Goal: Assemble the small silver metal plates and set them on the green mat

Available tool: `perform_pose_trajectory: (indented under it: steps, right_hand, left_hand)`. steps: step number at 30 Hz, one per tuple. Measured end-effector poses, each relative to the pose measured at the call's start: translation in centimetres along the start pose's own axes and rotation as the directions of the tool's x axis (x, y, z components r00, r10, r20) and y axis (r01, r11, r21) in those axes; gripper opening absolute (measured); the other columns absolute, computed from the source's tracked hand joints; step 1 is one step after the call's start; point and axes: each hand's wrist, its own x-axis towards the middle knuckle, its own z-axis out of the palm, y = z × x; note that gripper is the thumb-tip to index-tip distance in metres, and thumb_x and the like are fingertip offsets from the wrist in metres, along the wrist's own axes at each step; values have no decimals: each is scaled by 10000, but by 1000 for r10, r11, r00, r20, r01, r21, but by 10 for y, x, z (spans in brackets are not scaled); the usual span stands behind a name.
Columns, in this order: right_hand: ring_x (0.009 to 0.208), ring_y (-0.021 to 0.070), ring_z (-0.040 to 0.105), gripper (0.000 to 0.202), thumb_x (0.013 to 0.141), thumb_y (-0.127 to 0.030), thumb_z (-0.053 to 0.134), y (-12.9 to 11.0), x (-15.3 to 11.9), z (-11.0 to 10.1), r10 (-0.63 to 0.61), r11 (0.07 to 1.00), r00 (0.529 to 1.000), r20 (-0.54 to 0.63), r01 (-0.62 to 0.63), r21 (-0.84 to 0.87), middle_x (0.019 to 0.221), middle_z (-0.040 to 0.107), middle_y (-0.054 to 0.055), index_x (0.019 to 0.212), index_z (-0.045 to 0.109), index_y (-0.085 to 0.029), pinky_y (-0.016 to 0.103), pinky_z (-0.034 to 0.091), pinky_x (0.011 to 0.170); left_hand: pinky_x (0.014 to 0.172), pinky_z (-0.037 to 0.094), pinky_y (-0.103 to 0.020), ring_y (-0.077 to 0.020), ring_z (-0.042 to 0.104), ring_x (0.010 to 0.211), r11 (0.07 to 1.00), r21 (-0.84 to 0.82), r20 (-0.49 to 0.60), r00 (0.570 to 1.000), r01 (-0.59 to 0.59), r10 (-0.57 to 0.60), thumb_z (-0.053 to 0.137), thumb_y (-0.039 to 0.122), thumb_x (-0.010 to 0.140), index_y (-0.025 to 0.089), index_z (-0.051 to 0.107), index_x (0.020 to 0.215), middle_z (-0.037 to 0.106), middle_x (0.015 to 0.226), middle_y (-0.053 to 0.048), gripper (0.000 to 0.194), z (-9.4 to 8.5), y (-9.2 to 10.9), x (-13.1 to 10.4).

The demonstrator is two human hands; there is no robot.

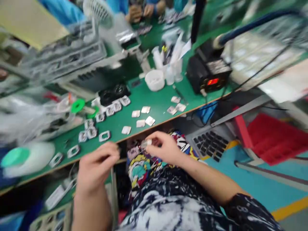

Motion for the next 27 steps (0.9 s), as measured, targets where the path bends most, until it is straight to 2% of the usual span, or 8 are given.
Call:
perform_pose_trajectory:
  steps: [4, 11, 14, 17, 20, 24, 25, 27]
  right_hand:
    - [812, 173, 674, 305, 821, -283, 785, -18, 11, -24, -118, 993, 989, -92, 119, 9, 920, 753, 52, 1101, 729, -176, 324, 542, 741]
    - [860, 181, 700, 316, 865, -278, 782, -12, 19, 5, -145, 989, 986, 79, 146, -8, 1031, 759, 75, 1158, 721, -176, 336, 576, 772]
    - [869, 191, 699, 294, 881, -284, 775, -8, 22, 16, -112, 988, 976, 187, 129, -84, 1021, 755, 71, 1155, 731, -185, 331, 573, 762]
    - [859, 189, 680, 266, 895, -283, 757, -4, 26, 25, -100, 978, 957, 272, 145, -150, 1006, 743, 56, 1150, 740, -208, 319, 557, 748]
    - [830, 180, 651, 240, 915, -305, 734, 1, 25, 30, -97, 958, 942, 321, 176, -226, 963, 721, 35, 1142, 745, -229, 311, 537, 748]
    - [822, 191, 662, 278, 936, -406, 713, 14, 19, 26, -49, 932, 936, 348, 168, -321, 927, 713, 33, 1148, 732, -227, 320, 546, 774]
    - [820, 193, 674, 310, 934, -436, 713, 19, 18, 23, -36, 924, 942, 335, 159, -347, 933, 721, 37, 1161, 726, -225, 318, 554, 776]
    - [860, 207, 713, 395, 927, -502, 715, 29, 19, 17, -10, 914, 952, 306, 133, -384, 997, 747, 54, 1208, 712, -225, 312, 581, 795]
  left_hand:
    - [707, 534, -310, -188, 644, 787, 986, -165, -36, 999, -9, 3, 840, 193, 846, 248, 835, 875, 703, 802, -54, 63, 15, -14, 28]
    - [749, 530, -319, -195, 658, 883, 976, -196, -154, 980, 92, -123, 864, 173, 821, 264, 850, 907, 717, 917, -67, 125, -2, -16, 0]
    - [766, 517, -307, -195, 653, 886, 982, -85, -362, 913, 167, -187, 871, 221, 808, 227, 828, 853, 720, 901, -64, 63, -35, -17, -8]
    - [719, 490, -277, -166, 624, 789, 947, 75, -585, 783, 312, -211, 869, 296, 799, 195, 814, 883, 728, 874, -47, 142, -90, -25, -12]
    - [633, 433, -255, -134, 551, 657, 842, 241, -662, 716, 483, -221, 834, 362, 811, 170, 818, 950, 704, 785, -20, 238, -142, -41, -6]
    - [617, 413, -272, -142, 522, 607, 680, 493, -587, 784, 543, -201, 702, 303, 882, 138, 807, 927, 682, 705, -20, 200, -174, -63, 22]
    - [666, 440, -284, -156, 561, 659, 644, 563, -530, 824, 518, -199, 657, 254, 901, 127, 801, 929, 717, 777, -48, 195, -177, -68, 29]
    - [800, 480, -300, -185, 627, 804, 607, 622, -488, 851, 495, -194, 660, 196, 886, 139, 802, 898, 750, 891, -76, 154, -181, -76, 41]
